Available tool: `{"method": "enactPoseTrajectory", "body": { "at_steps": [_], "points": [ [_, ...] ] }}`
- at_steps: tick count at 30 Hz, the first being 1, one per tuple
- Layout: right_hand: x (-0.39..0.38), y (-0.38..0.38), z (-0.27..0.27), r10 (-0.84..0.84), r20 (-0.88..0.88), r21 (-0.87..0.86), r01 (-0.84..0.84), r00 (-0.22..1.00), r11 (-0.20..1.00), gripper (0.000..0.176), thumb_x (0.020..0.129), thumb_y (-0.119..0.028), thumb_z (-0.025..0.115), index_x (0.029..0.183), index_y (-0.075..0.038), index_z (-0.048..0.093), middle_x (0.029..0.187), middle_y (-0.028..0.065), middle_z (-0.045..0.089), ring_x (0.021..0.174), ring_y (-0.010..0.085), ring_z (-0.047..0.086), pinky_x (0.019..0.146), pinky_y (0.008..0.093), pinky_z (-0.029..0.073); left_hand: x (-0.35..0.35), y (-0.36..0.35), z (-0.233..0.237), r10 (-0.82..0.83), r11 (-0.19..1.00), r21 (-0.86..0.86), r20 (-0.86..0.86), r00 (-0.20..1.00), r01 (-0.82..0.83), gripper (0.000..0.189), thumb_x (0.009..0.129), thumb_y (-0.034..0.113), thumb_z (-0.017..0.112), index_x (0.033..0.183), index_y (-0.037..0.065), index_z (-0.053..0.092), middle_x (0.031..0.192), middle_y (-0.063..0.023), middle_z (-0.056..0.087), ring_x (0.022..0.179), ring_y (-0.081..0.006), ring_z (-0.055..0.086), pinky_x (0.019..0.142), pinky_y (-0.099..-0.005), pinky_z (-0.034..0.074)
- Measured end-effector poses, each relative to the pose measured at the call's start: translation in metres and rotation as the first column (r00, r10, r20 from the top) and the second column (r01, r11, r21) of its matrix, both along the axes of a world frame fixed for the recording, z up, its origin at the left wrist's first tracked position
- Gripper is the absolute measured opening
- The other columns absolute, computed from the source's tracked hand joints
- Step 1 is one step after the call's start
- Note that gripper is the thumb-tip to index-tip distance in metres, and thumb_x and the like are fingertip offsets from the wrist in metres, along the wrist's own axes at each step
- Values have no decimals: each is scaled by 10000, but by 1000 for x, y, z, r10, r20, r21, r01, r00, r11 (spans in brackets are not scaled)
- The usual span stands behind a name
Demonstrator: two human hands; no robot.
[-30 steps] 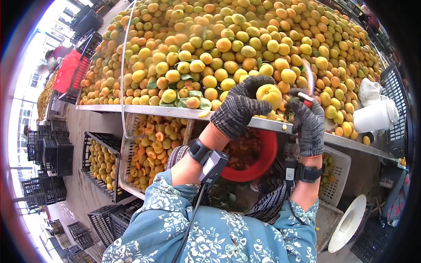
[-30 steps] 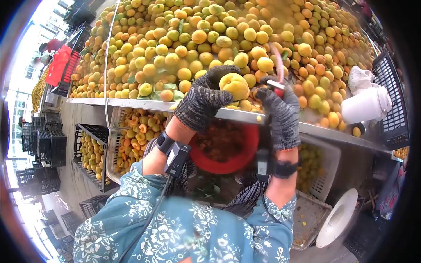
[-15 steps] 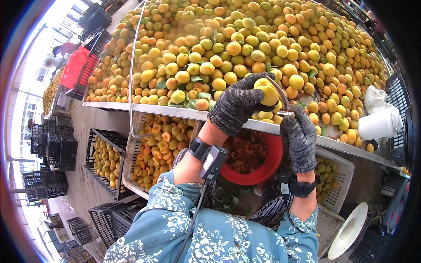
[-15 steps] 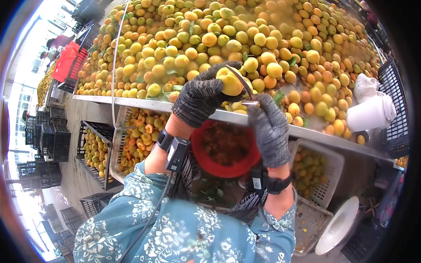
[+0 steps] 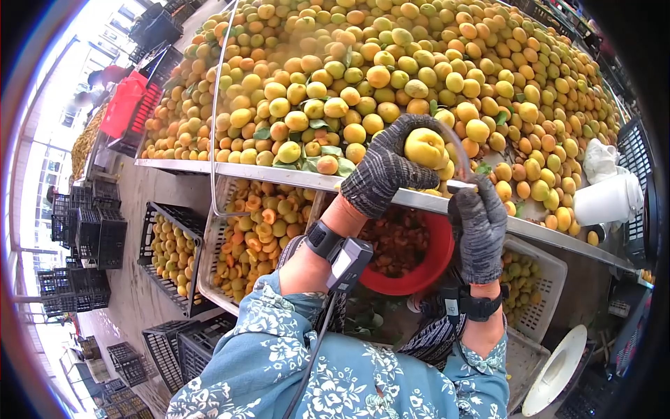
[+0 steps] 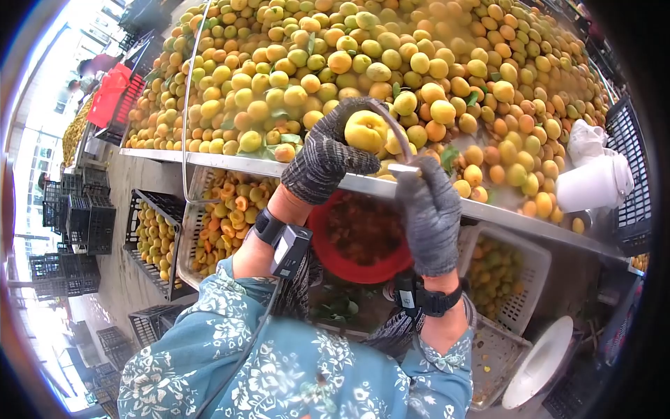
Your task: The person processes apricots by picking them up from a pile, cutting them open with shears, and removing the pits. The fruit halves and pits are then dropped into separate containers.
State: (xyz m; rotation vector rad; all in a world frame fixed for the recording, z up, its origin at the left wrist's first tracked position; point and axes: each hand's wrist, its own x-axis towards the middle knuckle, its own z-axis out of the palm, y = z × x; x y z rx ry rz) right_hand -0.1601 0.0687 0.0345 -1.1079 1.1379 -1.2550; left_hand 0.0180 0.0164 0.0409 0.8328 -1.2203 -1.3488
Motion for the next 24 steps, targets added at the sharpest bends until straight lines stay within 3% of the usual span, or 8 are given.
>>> {"method": "enactPoseTrajectory", "body": {
  "at_steps": [1,2,6,10,12,17,19,24],
  "points": [
    [-2,0,-2,0,214,38,-9,977,999,232,933,-231,608,1078,-51,624,751,5,602,657,43,520,570,188,406,2,-1,2,-14,1000,-7,113,994,15,666,583,21,800,1203,52,560,1109,-36,606,1022,-148,578,909,-298,484],
    [-3,0,0,-2,213,41,-7,977,999,232,933,-231,608,1078,-51,624,751,5,602,657,43,520,570,188,406,2,-1,3,-28,999,-11,225,974,32,735,539,-15,801,1229,58,557,1169,-45,595,1077,-158,569,939,-301,474],
    [-5,-8,16,-6,200,-17,9,980,1000,246,928,-247,617,1109,-80,605,707,-49,540,573,25,447,494,173,318,-5,-1,-8,-84,992,-65,271,959,105,664,533,-19,787,1161,68,588,1097,-35,603,1058,-154,564,941,-301,453],
    [-2,-8,21,11,99,-36,-8,995,999,225,931,-211,606,1103,-67,599,730,-33,558,621,41,495,536,182,375,-13,8,-3,-150,988,63,163,975,142,694,530,-18,779,1185,60,562,1103,-42,587,1034,-153,567,920,-301,461],
    [1,-6,18,-20,-87,-84,13,996,996,227,933,-190,604,1101,-38,594,752,-27,570,667,54,532,589,204,430,-16,9,-3,-146,989,58,160,976,138,690,532,-21,772,1184,54,557,1118,-37,582,1033,-160,566,921,-309,465],
    [2,-7,6,-124,-371,-267,22,920,963,219,905,-162,641,1030,15,613,770,95,635,668,165,610,616,303,486,-16,12,-6,-37,994,-78,376,926,72,657,551,1,778,1169,37,558,1088,-62,598,1017,-181,574,909,-312,471],
    [3,-7,1,-229,-482,-397,23,846,918,215,894,-157,649,1005,25,622,785,187,647,674,269,642,614,354,491,-18,13,-11,22,989,-143,388,921,36,626,547,28,787,1126,38,549,1040,-85,604,978,-215,584,874,-328,479],
    [12,-1,9,-215,-510,-387,1,833,922,231,898,-170,640,1009,32,631,808,215,655,707,316,658,637,367,499,-20,16,-14,105,975,-220,369,923,-23,594,547,82,810,1069,32,531,969,-128,609,928,-272,599,828,-355,489]
  ]
}}
